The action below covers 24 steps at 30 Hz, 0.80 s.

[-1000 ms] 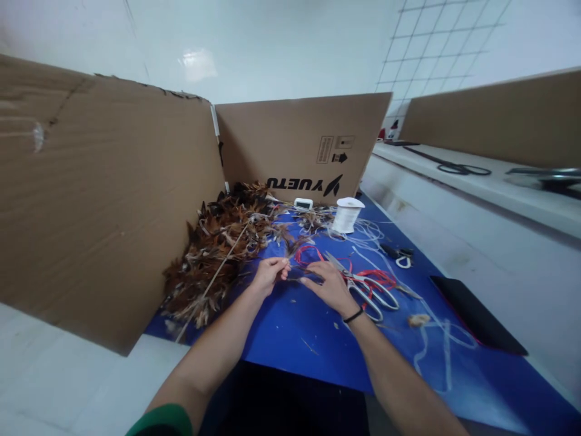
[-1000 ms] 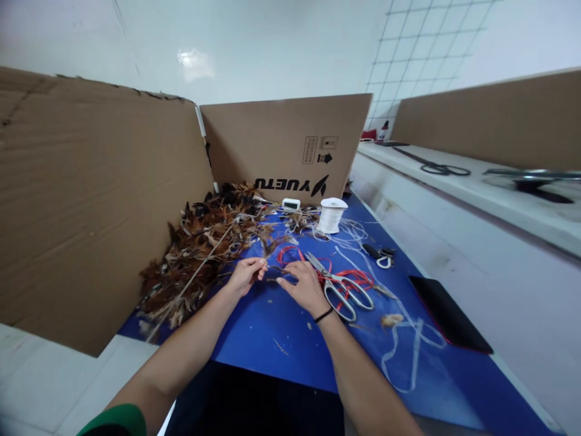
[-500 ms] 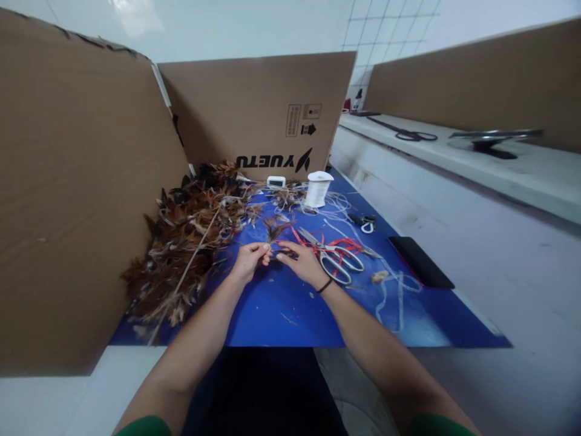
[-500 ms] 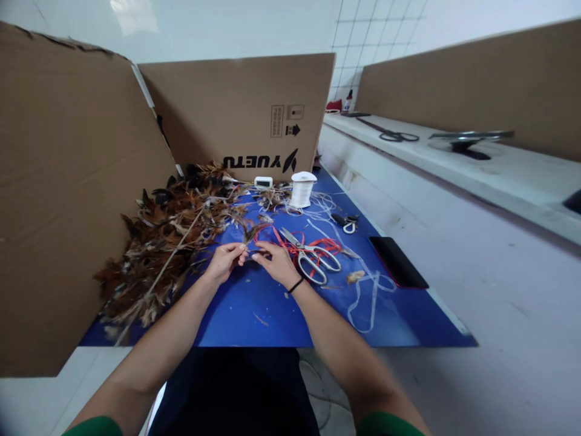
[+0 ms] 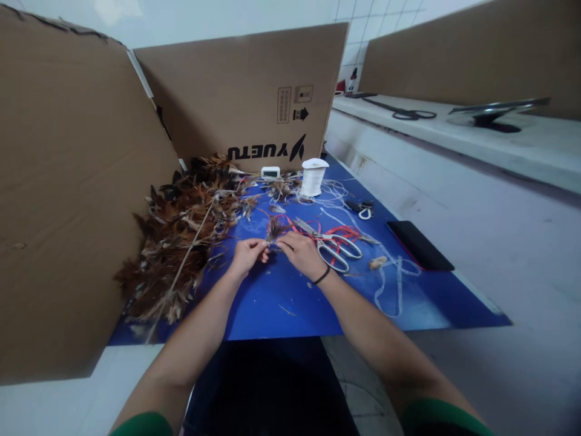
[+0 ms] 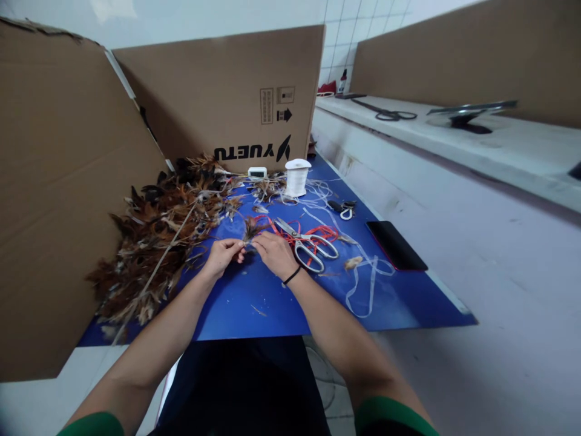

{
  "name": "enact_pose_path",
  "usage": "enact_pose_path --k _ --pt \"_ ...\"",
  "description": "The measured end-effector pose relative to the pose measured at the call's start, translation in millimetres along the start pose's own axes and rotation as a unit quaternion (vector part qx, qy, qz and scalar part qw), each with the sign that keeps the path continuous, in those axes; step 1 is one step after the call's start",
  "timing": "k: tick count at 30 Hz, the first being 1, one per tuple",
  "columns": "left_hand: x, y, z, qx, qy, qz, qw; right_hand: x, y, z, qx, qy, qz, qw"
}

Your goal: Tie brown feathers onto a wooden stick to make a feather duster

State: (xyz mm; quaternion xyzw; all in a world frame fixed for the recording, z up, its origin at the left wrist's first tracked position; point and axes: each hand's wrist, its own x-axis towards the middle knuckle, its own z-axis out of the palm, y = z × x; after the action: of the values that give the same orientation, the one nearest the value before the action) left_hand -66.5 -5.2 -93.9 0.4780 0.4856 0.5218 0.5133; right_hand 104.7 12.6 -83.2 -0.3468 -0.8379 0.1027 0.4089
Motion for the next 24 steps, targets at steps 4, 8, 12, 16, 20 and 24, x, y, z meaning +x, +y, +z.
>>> enact_pose_path --k 4,8,12,16,20,24 --pt "-0.1 -0.8 1.1 0.045 0.006 0.013 0.999 -0.4 0.8 -0.7 -0.067 -0.027 -0.009 0.997" --pt "1.5 -4.5 1.4 0.082 0.008 0.025 0.996 -0.2 1.2 -1.8 -0.101 -0.044 -0.012 0.994" --pt "2.8 -7.6 1.4 0.097 0.012 0.028 0.995 -0.2 2.8 -0.7 -0.116 -0.051 -0.028 0.991" --pt "3.5 -8.8 1.5 0.116 0.017 0.030 0.993 -0.3 3.1 1.0 -0.116 -0.058 -0.027 0.991" --pt "2.5 -7.2 2.7 0.147 0.025 0.040 0.988 -0.7 2.4 1.5 -0.128 -0.064 -0.024 0.989" --pt "1.1 -5.5 3.4 0.149 0.019 0.039 0.988 -1.3 2.3 2.6 -0.118 -0.066 -0.026 0.990"
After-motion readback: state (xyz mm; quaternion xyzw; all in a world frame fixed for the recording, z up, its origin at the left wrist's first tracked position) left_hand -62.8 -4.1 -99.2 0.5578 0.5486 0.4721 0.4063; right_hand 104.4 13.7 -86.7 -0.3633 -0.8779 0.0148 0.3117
